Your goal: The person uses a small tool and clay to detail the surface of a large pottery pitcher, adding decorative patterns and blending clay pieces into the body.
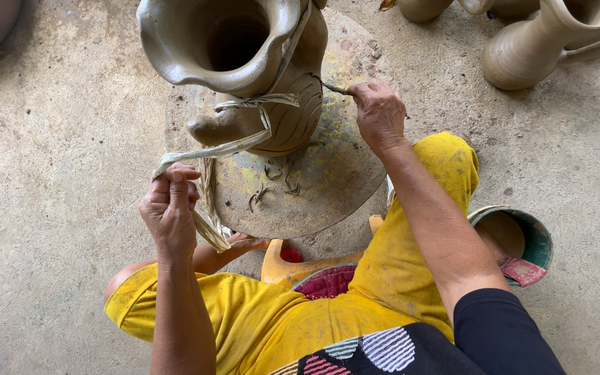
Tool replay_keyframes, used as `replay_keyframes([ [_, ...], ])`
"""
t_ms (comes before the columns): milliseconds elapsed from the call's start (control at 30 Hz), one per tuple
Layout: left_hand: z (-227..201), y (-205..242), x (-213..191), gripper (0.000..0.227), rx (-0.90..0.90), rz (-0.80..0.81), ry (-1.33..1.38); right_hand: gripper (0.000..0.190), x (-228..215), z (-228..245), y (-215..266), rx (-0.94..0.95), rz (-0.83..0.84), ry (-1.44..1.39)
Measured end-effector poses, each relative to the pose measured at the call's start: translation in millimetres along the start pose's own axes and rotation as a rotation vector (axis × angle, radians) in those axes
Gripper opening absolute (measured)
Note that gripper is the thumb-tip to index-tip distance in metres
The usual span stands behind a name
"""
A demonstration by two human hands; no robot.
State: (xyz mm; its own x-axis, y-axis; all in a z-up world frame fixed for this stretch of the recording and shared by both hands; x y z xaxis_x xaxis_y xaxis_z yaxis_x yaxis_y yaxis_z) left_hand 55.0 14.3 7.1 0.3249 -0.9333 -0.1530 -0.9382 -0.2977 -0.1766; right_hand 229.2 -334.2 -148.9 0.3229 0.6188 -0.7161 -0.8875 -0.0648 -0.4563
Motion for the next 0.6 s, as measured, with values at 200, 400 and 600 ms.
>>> replay_keyframes([
  [200,0.1,3.5,-11.3,0.018,0.039,-0.005,-0.081,0.009,-48.6,17.8,12.5,-0.033,-0.076,0.055],
  [400,22.9,22.9,2.4,0.006,0.068,0.096,-0.255,0.021,-104.1,140.5,93.4,-0.314,0.011,-0.058],
  [600,8.3,61.6,39.6,0.019,0.245,0.263,-0.423,0.036,-112.1,221.6,128.1,-0.43,0.062,-0.036],
])
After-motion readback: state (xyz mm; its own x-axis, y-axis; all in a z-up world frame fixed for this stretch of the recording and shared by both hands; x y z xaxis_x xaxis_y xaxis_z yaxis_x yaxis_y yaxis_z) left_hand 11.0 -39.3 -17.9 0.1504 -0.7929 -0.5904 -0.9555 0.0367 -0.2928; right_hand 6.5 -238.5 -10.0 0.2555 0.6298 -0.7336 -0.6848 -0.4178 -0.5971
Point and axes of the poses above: each hand's wrist, its own y-axis away from the middle knuckle, its own x-axis out of the palm, z = x × y, the point moved 6 cm from there along -y, towards the middle knuckle, and after that the axes turned 4 degrees about -y, right-handed, at the moved point
